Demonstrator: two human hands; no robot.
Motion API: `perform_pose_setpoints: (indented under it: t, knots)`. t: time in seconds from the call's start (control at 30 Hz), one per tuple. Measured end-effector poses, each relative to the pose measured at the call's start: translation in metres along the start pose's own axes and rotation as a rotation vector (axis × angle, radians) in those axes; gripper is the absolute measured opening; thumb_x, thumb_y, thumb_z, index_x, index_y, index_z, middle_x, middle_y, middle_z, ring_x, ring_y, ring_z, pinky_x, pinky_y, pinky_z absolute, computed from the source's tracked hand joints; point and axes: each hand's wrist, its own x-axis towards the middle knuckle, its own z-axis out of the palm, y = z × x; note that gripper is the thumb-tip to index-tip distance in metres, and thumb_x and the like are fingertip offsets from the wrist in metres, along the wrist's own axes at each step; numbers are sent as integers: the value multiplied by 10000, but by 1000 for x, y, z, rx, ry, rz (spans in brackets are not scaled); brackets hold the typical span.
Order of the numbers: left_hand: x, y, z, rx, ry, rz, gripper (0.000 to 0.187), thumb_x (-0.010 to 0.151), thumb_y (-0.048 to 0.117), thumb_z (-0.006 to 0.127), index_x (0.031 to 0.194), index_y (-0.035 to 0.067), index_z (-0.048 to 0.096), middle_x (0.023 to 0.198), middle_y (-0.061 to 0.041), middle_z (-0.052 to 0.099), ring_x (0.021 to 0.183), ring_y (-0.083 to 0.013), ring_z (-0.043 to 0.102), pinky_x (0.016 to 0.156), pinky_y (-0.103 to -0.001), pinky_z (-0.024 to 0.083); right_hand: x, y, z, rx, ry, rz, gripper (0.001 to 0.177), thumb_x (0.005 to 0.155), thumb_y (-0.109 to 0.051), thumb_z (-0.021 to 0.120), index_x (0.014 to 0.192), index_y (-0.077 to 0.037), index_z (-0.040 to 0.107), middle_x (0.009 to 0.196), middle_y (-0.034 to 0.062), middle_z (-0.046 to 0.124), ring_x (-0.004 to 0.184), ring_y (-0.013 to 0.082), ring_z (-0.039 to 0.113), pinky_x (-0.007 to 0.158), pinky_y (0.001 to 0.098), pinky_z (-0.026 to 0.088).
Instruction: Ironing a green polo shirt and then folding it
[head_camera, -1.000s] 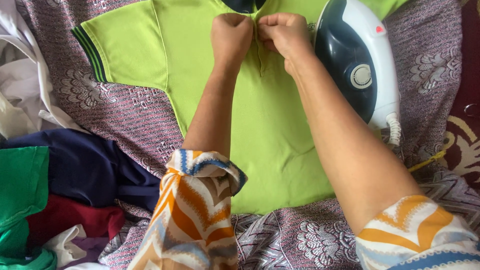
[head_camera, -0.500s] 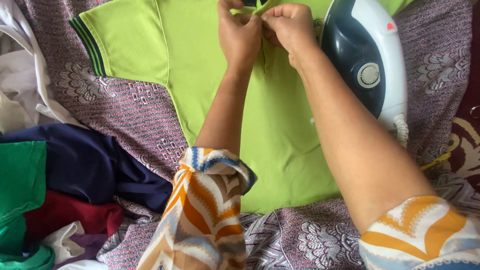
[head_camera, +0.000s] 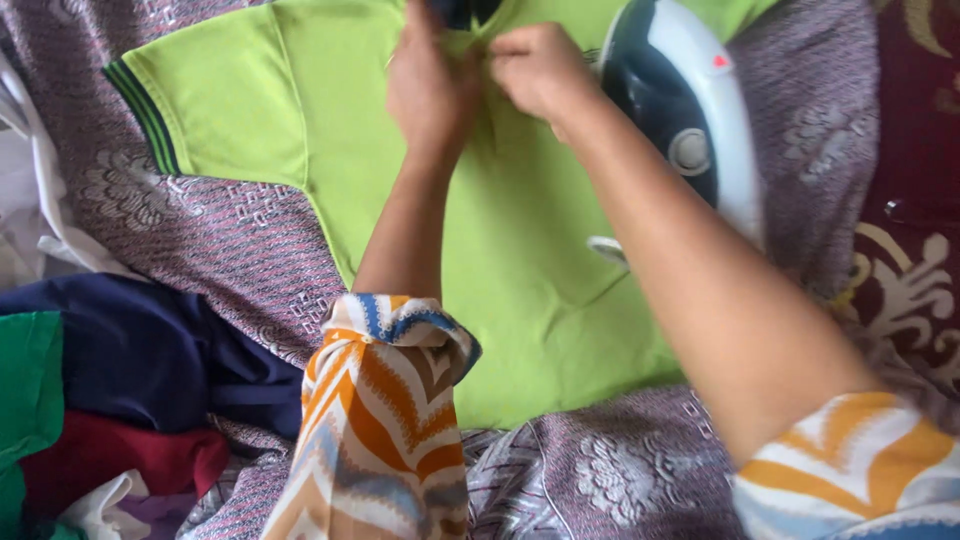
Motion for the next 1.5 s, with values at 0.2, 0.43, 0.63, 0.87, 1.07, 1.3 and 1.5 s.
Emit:
perform_pose_setpoints:
  t: [0.2, 0.43, 0.63, 0.87, 1.07, 1.3, 1.5]
  knots:
    - [-61, 3, -9, 40, 180, 176, 441, 950, 205, 718, 1313, 34, 535, 1240, -197, 607, 1170, -422, 551, 1015, -511, 440, -49, -67, -148, -117, -1, -176, 148, 1007, -121, 677, 1120, -33, 712, 878, 49, 739, 694, 123, 648, 620, 291, 525]
    - [-91, 24, -11, 203, 177, 140, 412, 1020, 273, 641, 1338, 25, 554, 1368, -191, 565, 1271, -401, 499, 1083, -517, 380, -26, 63, -245, 149, 343, 607, 197, 1003, -249, 547, 1074, -100, 654, 883, 36, 760, 742, 106, 741, 662, 230, 587]
    - [-88, 28, -12, 333, 98, 143, 374, 1026, 281, 642, 1316, 59, 566, 1382, -174, 533, 1304, -402, 453, 1125, -529, 347, 12, 90, -251, 532, 231, 532, 184, 924, -163, 770, 1088, -87, 733, 891, 23, 734, 633, 47, 584, 499, 165, 448]
    - [-93, 26, -9, 404, 69, 123, 412, 1018, 289, 660, 1336, 52, 547, 1387, -175, 496, 1319, -399, 433, 1112, -551, 325, 17, 107, -246, 107, 527, 324, 171, 862, -133, 773, 770, -94, 635, 763, 37, 731, 581, 50, 679, 465, 173, 549]
    - [-42, 53, 14, 245, 187, 121, 471, 1013, 261, 693, 1394, 37, 531, 1411, -170, 489, 1330, -401, 435, 1115, -559, 321, 36, 76, -278, 79, 244, 411, 428, 1000, -473, 743, 912, -59, 681, 813, 71, 695, 704, 107, 667, 538, 261, 456]
    - [102, 93, 129, 309, -8, 516, 353, 987, 324, 718, 1190, 39, 669, 1288, -175, 559, 1270, -437, 432, 1095, -584, 284, 95, 107, -254, -25, 328, 354, 360, 908, -456, 703, 1083, -142, 703, 1008, 13, 746, 883, 140, 703, 746, 333, 573]
    - [135, 84, 150, 345, -245, 272, 277, 819, 399, 784, 1000, 194, 735, 1268, -135, 523, 1233, -424, 430, 1059, -606, 288, 135, 134, -253, -346, 444, 276, 400, 875, -412, 803, 1071, -72, 725, 996, 59, 744, 887, 179, 698, 815, 362, 553]
